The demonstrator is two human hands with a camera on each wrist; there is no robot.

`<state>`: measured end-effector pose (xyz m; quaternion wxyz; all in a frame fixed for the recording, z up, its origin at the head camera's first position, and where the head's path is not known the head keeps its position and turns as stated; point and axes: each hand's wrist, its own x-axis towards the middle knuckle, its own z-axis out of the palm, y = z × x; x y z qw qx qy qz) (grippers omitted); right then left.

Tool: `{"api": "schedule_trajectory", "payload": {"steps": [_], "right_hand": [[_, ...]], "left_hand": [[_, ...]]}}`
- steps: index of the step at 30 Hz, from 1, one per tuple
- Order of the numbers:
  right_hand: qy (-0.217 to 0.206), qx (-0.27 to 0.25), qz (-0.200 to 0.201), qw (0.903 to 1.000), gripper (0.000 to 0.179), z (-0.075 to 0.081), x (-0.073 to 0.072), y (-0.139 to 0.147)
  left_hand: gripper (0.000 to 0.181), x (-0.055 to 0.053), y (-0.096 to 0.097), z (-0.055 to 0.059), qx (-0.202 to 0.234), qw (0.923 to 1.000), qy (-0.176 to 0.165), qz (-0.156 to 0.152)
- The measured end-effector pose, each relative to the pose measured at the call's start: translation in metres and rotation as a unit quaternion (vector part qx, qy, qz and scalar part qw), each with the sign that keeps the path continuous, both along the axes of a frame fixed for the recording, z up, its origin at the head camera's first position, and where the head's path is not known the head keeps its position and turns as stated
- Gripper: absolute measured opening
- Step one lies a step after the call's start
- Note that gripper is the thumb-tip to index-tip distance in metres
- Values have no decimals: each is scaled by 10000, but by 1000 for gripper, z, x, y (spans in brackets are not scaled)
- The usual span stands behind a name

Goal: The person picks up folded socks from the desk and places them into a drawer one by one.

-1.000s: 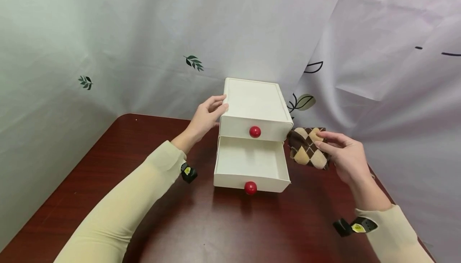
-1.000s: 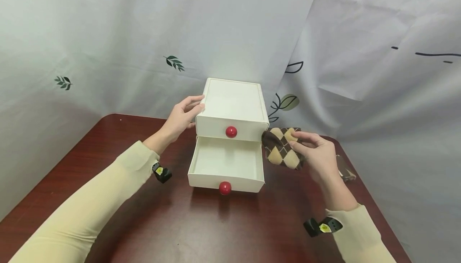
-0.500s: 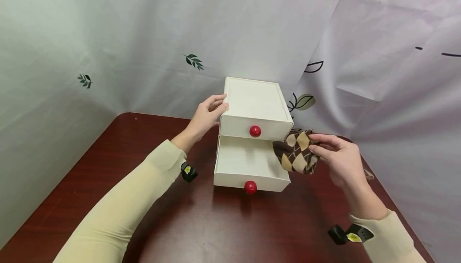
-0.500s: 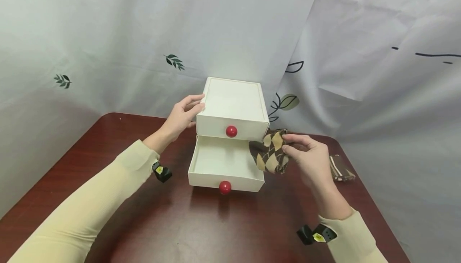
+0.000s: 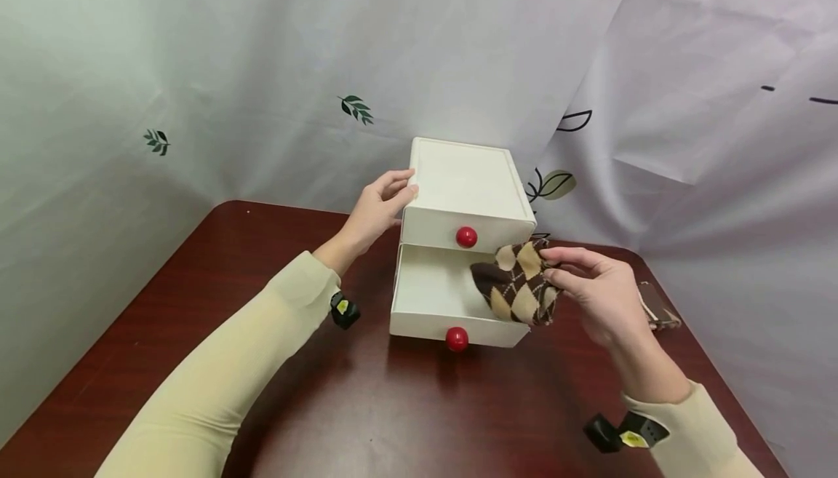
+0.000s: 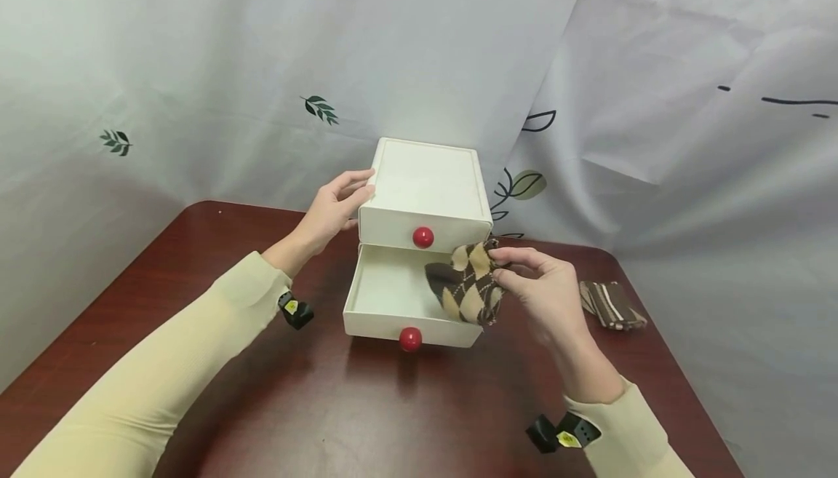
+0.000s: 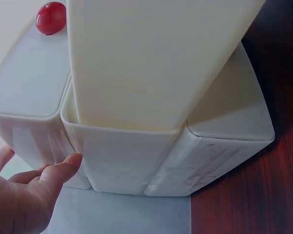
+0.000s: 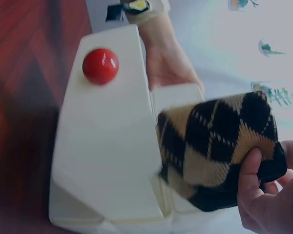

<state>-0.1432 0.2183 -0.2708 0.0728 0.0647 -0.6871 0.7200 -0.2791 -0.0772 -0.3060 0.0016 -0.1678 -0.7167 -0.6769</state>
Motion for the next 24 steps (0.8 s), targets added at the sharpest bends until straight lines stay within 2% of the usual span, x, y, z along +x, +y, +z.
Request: {"api": "schedule_trajectory", "payload": {"steps": [4, 8, 13, 15, 16, 18, 20, 23, 24], "right_hand": [[-106, 93, 58, 9999, 30, -8, -6, -14], [-358, 178, -26, 9992, 33, -24, -18, -24], [-725, 187, 142, 9971, 32, -43, -34, -29], [-687, 574, 223, 9957, 25, -48, -38, -29], [-575, 958, 257, 9934, 21, -50, -39, -29], [-288, 1789, 288, 9830, 16, -52, -41, -30], [108, 2641, 249, 9641, 15, -53, -42, -31], [769, 3753, 284, 9233, 15, -53, -42, -34], [1022, 4093, 358, 9060, 16, -53, -41, -35]], "left_hand": [[46, 0, 1, 0, 42, 10000, 2, 15], [46, 0, 2, 0, 52, 10000, -26, 24], [45, 1, 4, 0, 31, 10000, -20, 10], [45, 1, 4, 0, 29, 10000, -6, 9], [45, 1, 4, 0, 32, 10000, -11, 10], [46, 1, 3, 1, 20, 10000, -13, 19], [46, 0, 3, 1, 15, 10000, -17, 42], [46, 0, 1, 1, 0, 10000, -10, 68], [46, 1, 1, 1, 4, 10000, -5, 76]]}}
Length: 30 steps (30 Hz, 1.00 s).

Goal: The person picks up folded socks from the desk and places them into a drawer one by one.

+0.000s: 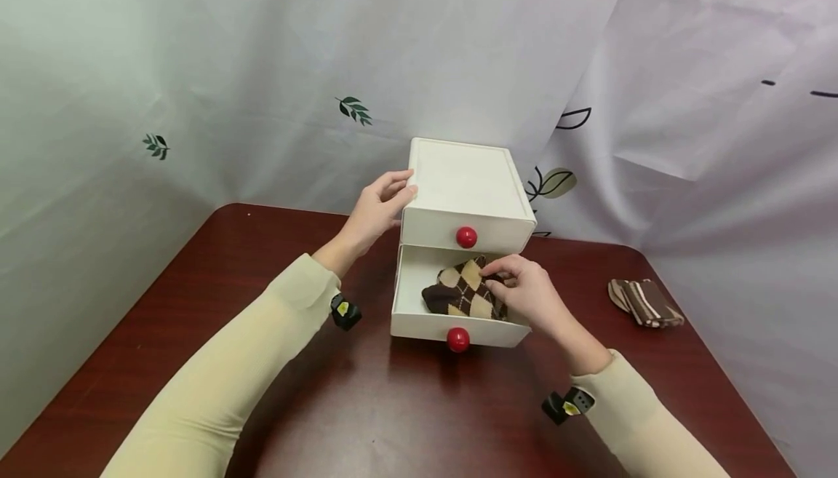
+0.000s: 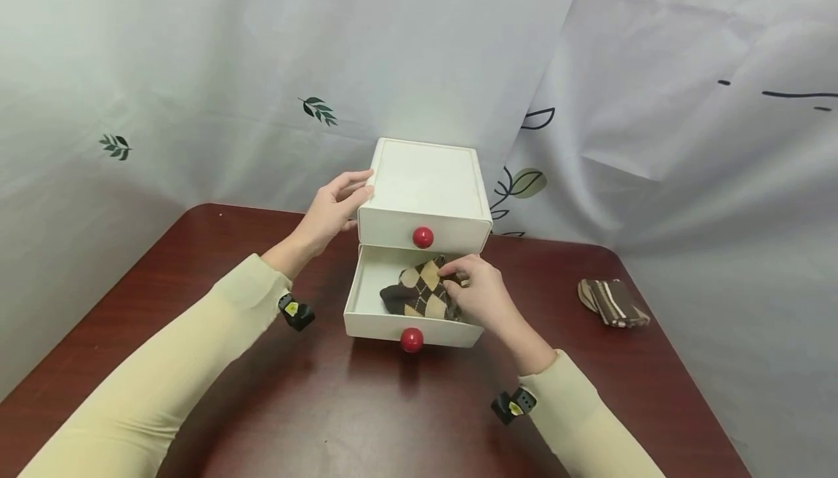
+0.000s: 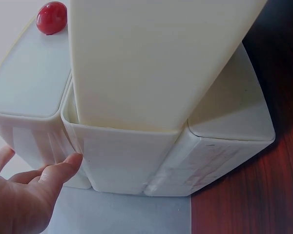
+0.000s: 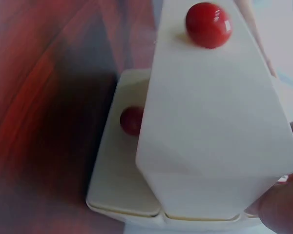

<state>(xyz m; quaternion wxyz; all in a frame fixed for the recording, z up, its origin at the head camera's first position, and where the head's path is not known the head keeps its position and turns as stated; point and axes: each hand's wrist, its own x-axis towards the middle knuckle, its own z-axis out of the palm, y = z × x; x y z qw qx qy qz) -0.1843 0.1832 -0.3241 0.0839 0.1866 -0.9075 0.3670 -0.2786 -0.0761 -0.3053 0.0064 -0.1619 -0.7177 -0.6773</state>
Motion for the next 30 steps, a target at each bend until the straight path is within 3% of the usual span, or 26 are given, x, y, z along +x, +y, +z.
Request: {"api": "schedule_trajectory", "payload": {"steps": [2, 6, 10, 13, 15, 17, 19, 21, 23, 30], "right_hand": [[485, 725, 334, 9956, 20, 0, 1, -1], [1356, 1692, 833, 9726, 26, 0, 3, -2], [2103, 1752, 787, 9586, 26, 4, 8, 2], [2138, 1232, 663, 9668, 23, 11, 18, 3], [1648, 647, 606, 9823, 21, 18, 29, 2], [839, 40, 544, 9950, 19, 25, 43, 0], [-89, -490, 575, 9971, 19, 30, 56, -2], [-949, -829, 699, 9896, 21, 31, 65, -4], [-1531, -982, 856, 9796, 24, 28, 71, -6], [-2451, -1434, 988, 9537, 25, -8, 78, -10]], "left_hand": [[46, 0, 0, 0, 2, 10000, 9, 12], [47, 1, 0, 0, -15, 10000, 6, 28], [47, 1, 0, -1, -47, 10000, -11, 2], [47, 0, 1, 0, -36, 10000, -8, 8], [47, 0, 1, 0, -35, 10000, 1, 30], [47, 0, 1, 1, -30, 10000, 7, 32], [48, 0, 1, 1, -33, 10000, 17, 26], [47, 0, 0, 2, -27, 10000, 25, 26], [47, 0, 0, 2, -17, 10000, 23, 38], [46, 0, 0, 1, 11, 10000, -4, 20]]}}
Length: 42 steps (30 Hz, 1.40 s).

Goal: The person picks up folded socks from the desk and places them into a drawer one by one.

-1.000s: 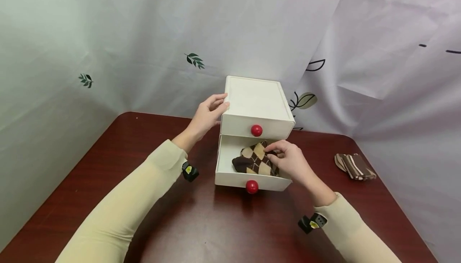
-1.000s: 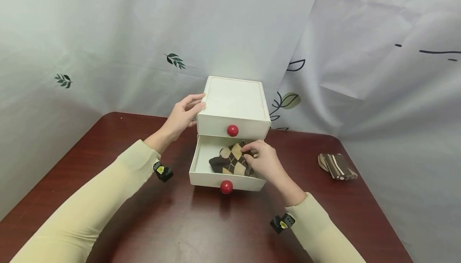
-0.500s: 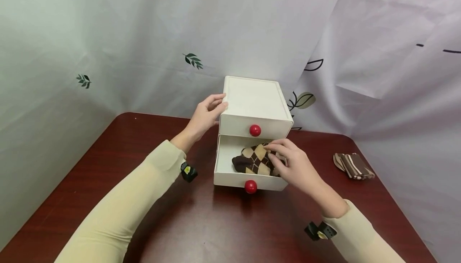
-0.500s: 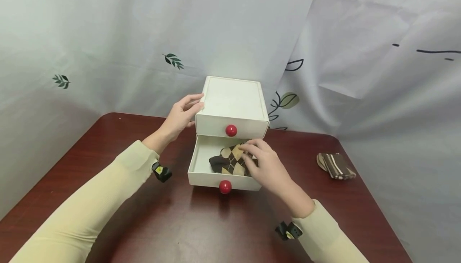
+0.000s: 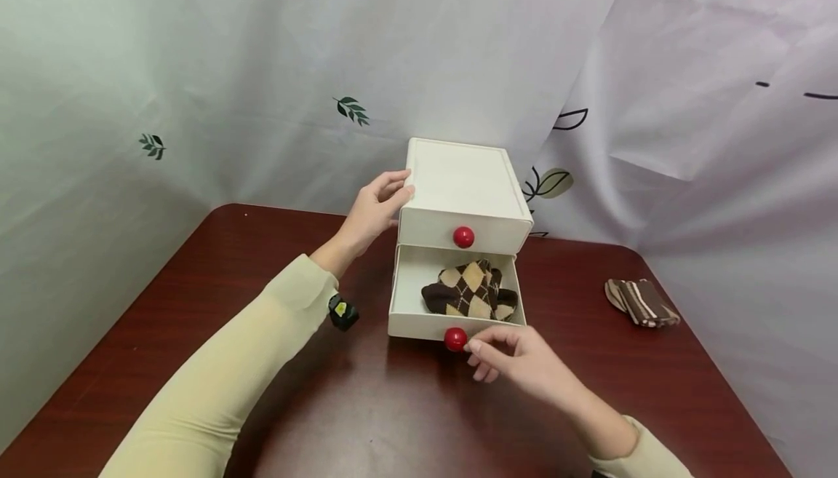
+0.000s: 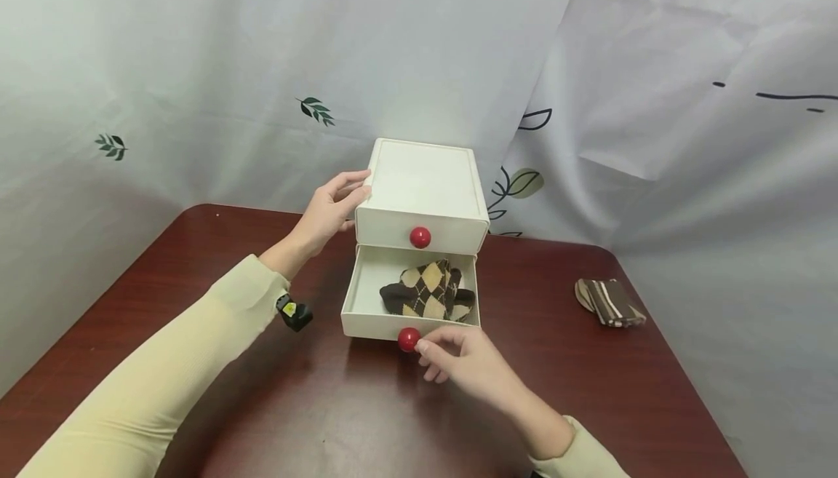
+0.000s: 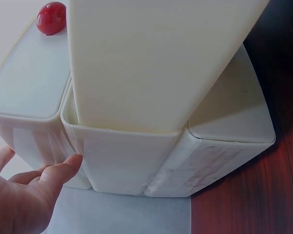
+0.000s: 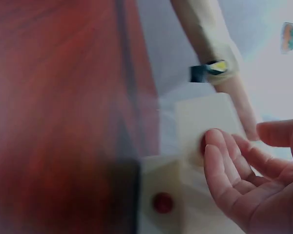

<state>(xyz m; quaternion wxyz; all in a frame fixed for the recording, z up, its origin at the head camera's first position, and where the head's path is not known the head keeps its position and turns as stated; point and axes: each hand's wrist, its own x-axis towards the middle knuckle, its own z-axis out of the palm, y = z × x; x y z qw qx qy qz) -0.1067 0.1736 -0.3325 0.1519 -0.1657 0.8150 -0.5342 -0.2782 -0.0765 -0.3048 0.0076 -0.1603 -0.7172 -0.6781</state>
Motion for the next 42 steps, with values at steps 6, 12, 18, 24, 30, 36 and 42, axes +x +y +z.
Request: {"api": "schedule_trajectory", "payload": {"steps": [6, 12, 18, 24, 30, 36, 42], "right_hand": [[-579, -417, -162, 9973, 35, -25, -3, -10], [-682, -696, -372, 9945, 36, -31, -10, -21], [-549, -798, -688, 9929, 37, -30, -28, -24], [-625, -844, -888, 9905, 39, -31, -54, -24], [-642, -909, -1134, 9873, 47, -33, -79, -25], [-635, -970, -1277, 9850, 46, -31, -94, -27], [-679, -1160, -1328, 9820, 51, -40, -100, -24]], "left_hand": [[46, 0, 0, 0, -20, 10000, 14, 49], [46, 0, 0, 0, -10, 10000, -23, 14], [47, 0, 0, 1, -14, 10000, -51, 28], [47, -1, 1, 0, -4, 9999, -108, -5], [47, 0, 1, 1, 6, 10000, -91, -23], [47, 0, 0, 2, -22, 10000, -51, -27], [48, 1, 0, 0, -31, 9999, -78, -71]]}}
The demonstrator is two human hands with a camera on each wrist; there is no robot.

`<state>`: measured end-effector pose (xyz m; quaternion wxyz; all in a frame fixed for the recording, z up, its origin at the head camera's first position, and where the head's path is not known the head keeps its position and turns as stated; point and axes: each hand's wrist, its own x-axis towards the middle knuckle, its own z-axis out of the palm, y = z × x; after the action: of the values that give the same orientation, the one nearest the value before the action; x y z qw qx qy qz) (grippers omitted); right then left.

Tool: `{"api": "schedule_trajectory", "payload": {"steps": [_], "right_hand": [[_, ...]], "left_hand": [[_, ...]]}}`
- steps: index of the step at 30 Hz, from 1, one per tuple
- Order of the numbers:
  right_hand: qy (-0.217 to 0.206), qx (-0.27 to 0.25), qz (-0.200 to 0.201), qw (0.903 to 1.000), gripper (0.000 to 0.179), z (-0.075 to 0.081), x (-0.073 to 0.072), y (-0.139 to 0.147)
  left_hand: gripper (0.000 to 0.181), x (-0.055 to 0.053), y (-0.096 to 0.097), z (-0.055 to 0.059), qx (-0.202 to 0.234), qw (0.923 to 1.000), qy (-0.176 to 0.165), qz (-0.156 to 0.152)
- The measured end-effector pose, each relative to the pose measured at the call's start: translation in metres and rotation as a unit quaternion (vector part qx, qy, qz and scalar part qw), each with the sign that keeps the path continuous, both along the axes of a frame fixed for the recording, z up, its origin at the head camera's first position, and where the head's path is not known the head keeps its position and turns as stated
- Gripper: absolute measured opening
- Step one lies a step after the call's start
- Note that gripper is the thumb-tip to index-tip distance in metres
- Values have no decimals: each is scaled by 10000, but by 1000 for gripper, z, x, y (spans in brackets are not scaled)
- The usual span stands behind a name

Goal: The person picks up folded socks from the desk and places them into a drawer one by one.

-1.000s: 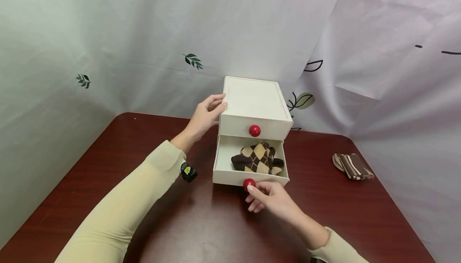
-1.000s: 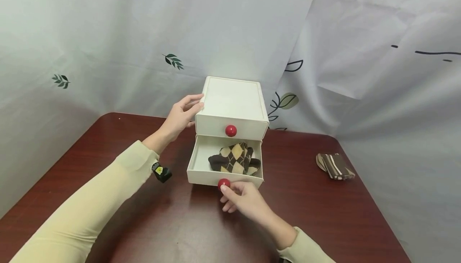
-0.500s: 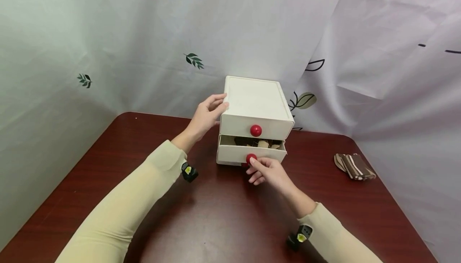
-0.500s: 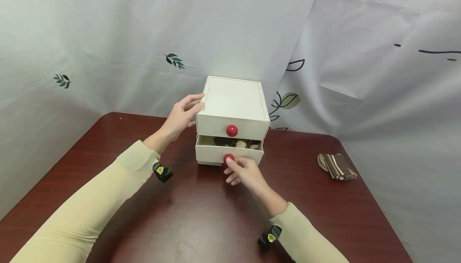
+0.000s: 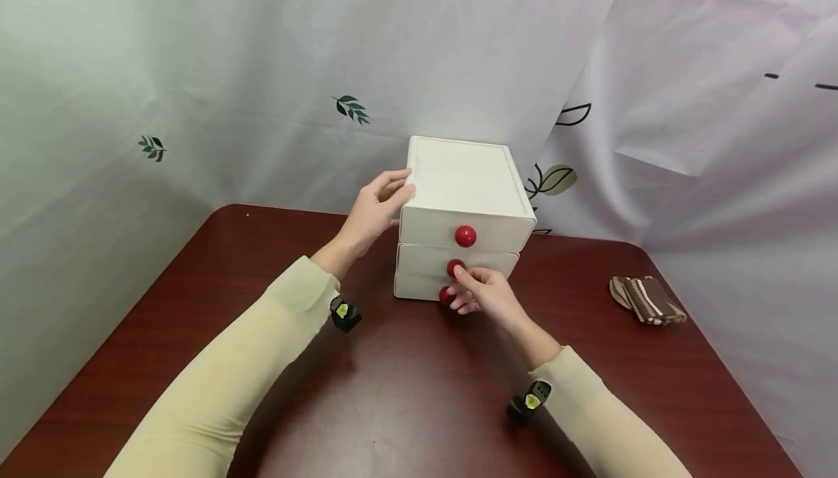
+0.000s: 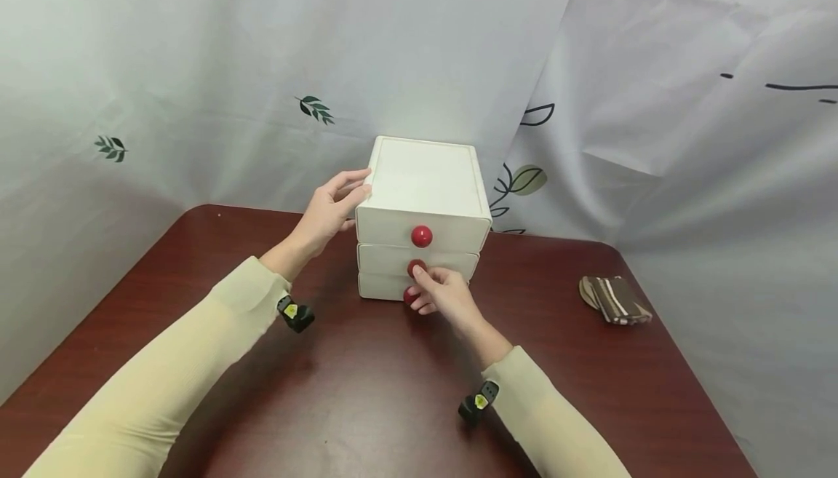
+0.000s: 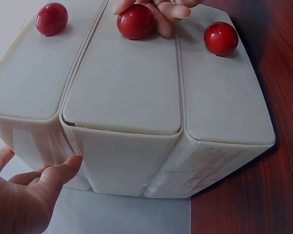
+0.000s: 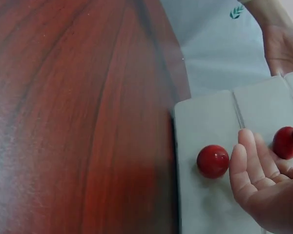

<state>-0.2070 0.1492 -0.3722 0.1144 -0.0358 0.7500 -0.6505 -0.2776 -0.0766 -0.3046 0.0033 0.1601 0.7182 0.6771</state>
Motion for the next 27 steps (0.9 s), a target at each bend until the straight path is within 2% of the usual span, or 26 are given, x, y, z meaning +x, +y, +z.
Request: {"api": "schedule_trajectory", "payload": {"steps": [3, 7, 10, 12, 18, 27], "right_hand": [[-147, 43, -122, 9998, 59, -6, 3, 2], [-481, 510, -276, 9972, 69, -16, 9, 4], [-631, 864, -262, 9939, 67, -25, 8, 3], [-691, 923, -218, 9931, 62, -30, 7, -1], [-995, 551, -194, 9933, 51, -42, -1, -9], [-1273, 193, -239, 9914, 47, -43, -8, -10]], "left_hand": [[48, 0, 1, 0, 22, 10000, -53, -34], [48, 0, 2, 1, 13, 9999, -87, -75], [48, -1, 2, 1, -3, 10000, -35, -70], [48, -1, 2, 1, 27, 10000, -1, -62], [47, 2, 2, -1, 83, 10000, 52, 6], [45, -1, 3, -2, 233, 9997, 57, 85]]}}
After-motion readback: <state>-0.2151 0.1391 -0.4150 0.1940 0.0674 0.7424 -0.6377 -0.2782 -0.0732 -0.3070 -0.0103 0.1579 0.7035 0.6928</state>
